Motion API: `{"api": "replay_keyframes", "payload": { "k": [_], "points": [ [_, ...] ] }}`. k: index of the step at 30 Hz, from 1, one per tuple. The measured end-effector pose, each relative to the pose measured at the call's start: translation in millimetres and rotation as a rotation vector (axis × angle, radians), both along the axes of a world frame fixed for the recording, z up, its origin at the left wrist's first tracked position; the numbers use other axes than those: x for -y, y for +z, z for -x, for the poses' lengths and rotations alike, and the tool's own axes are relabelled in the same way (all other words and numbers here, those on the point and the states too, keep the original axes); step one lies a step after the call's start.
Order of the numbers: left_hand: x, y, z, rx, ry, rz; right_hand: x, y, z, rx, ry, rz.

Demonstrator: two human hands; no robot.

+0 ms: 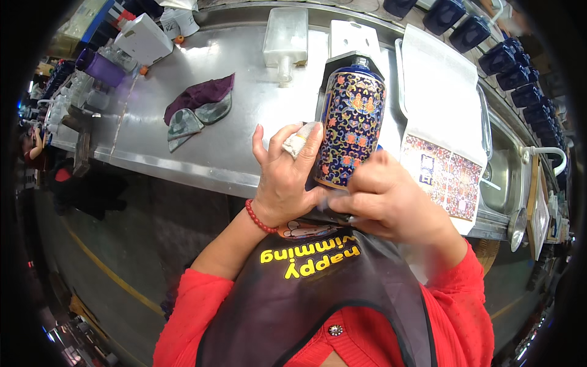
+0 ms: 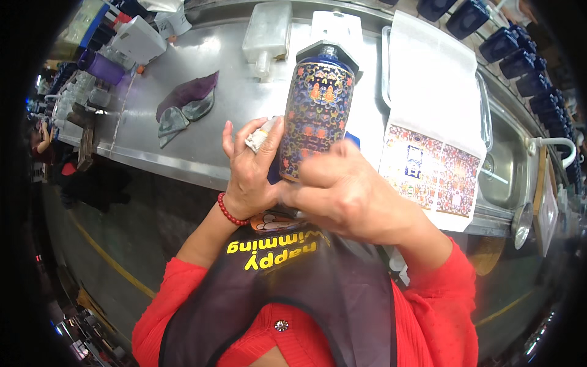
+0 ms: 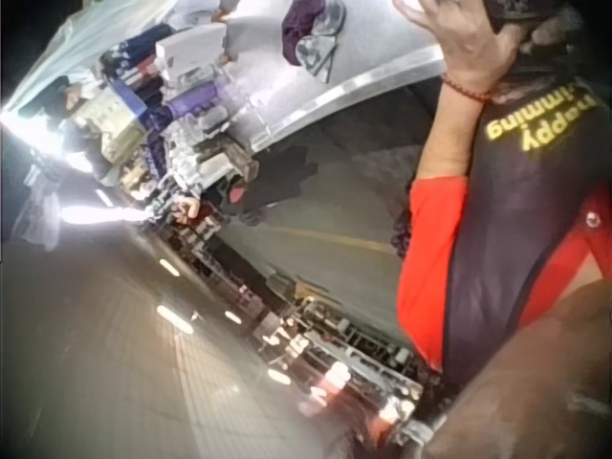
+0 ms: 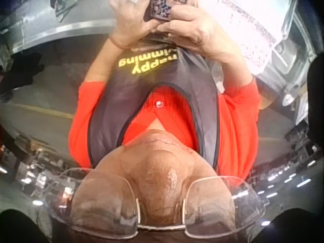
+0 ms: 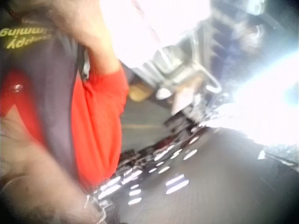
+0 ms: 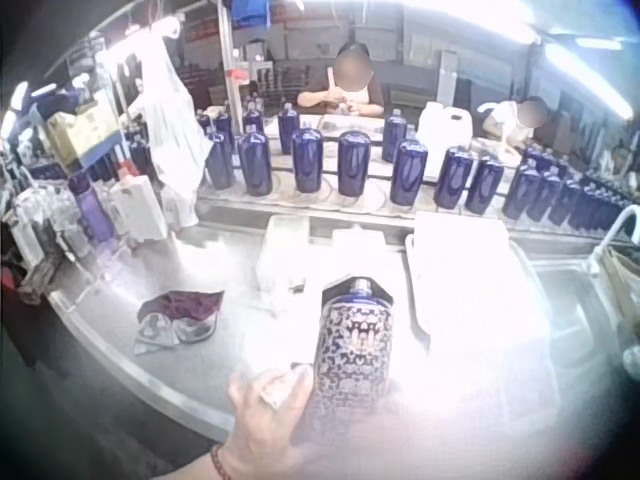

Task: The person applies decorative stickers to a dark blue bottle, smoothing each sticker with a small black tool. They rotate the bottle to access different sides and replace one sticker with another design before continuing to smooth the surface.

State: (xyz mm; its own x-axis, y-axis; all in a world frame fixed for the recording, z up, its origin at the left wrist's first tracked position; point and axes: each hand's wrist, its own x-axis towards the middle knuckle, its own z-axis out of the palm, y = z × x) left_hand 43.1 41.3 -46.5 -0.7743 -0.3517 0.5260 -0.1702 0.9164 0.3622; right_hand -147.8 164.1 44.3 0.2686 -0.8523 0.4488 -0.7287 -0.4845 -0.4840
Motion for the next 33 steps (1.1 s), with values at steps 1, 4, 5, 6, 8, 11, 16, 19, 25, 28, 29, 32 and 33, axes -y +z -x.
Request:
{"api": "replay_keyframes", "payload": {
  "k": [1,4,5,6,8,11,16,19,25,28,29,32,33],
  "points": [
    [0,1,0,-0.009,-0.002,-0.011,-7,-2,-2,0.105,-0.043,-0.092],
    [-1,0,1,-0.014,-0.013,-0.038,-12,-14,3,0.354,-0.636,0.028],
    [0,-1,0,-0.003,-0.013,-0.044,-15,-17,0,0.193,-0.559,0.052],
    [1,-3,0,0.023,-0.009,-0.038,-18,-19,-2,0.098,-0.408,0.081],
    [0,-6,0,-0.006,-0.013,-0.087,-25,-20,-10,0.109,0.063,-0.05],
    [0,-9,5,-0.041,-0.045,-0.191,-34,-30,-8,0.354,-0.28,-0.09],
    [5,6,1,0.033,-0.016,0.035,-44,-41,-9,0.0,0.029,-0.029],
    [0,13,-1,0.081,0.016,0.101,-40,-38,-7,0.264,-0.298,-0.06],
    [5,11,7,0.031,0.019,-0.022,-31,-23,-21,0.117,0.135,-0.088],
    [4,12,3,0.076,0.018,0.009,-32,-27,-17,0.251,-0.555,-0.043],
    [2,13,1,0.088,0.032,0.039,-30,-30,-12,-0.041,-0.697,0.184],
    [1,14,4,0.069,0.067,0.138,-33,-32,-12,-0.115,-0.056,0.074],
    [-1,13,5,0.046,0.041,0.072,-32,-33,-8,0.045,-0.122,-0.011]
  ]
}}
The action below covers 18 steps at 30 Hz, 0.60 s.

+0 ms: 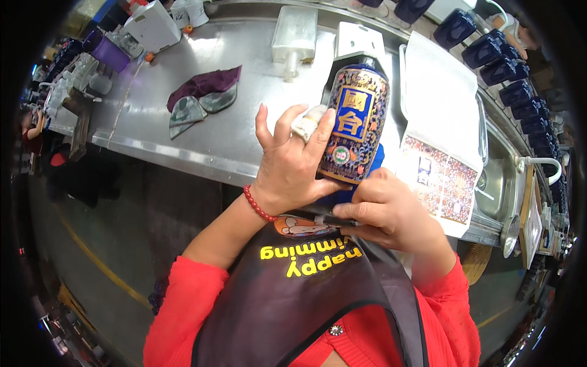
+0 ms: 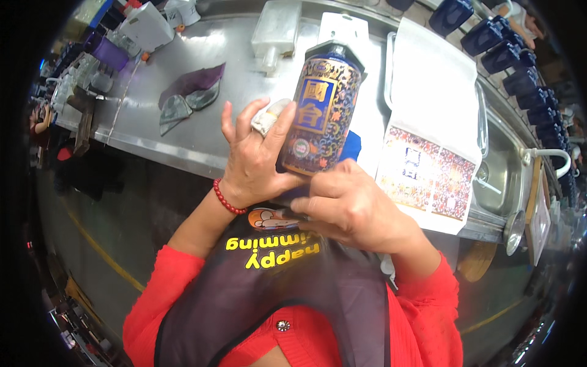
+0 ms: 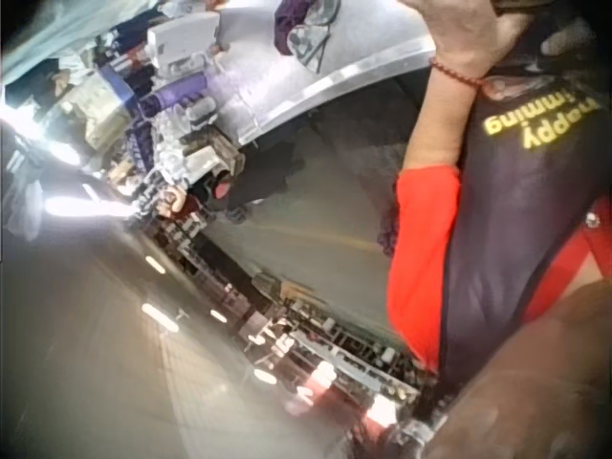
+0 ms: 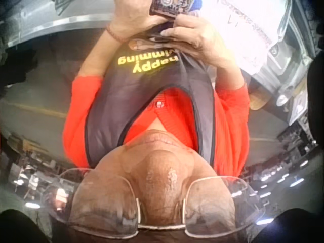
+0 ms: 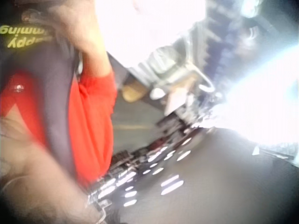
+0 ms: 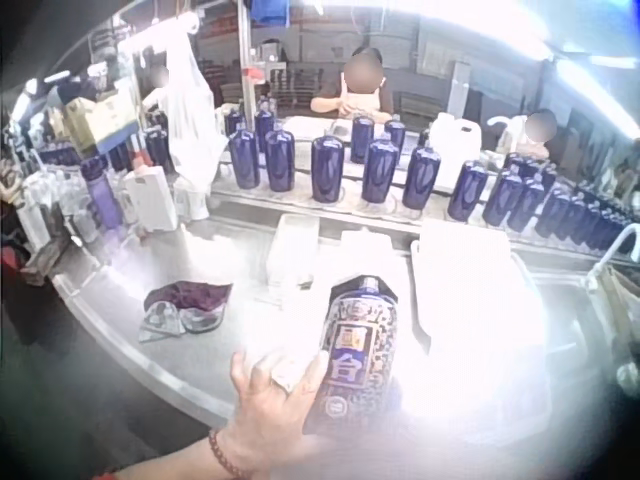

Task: The person applies decorative stickers to a dark blue bottle, smoothing each sticker with a small black tool. They rotate the bottle to access different sides and replace one sticker with another design before continuing to smooth the surface.

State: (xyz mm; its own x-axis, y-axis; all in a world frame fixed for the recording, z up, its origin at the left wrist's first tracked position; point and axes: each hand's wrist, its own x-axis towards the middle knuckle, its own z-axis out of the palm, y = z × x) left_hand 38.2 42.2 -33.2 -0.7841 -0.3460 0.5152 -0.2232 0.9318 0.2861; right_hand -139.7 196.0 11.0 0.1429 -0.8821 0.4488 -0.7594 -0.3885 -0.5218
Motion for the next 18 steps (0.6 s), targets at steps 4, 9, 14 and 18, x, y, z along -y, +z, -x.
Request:
{"api": "replay_keyframes", "payload": {
  "k": [4,9,14,18],
  "points": [
    [1,-5,3,-0.048,-0.025,-0.164,13,6,11,0.298,-0.405,0.002],
    [5,2,-1,0.033,-0.021,-0.062,24,29,8,-0.026,0.046,-0.008],
    [-1,8,-2,0.019,-0.028,-0.02,42,32,25,-0.035,-0.657,0.175],
    [3,-2,1,0.003,-0.022,-0.059,38,42,10,-0.001,0.16,-0.035]
  ]
}}
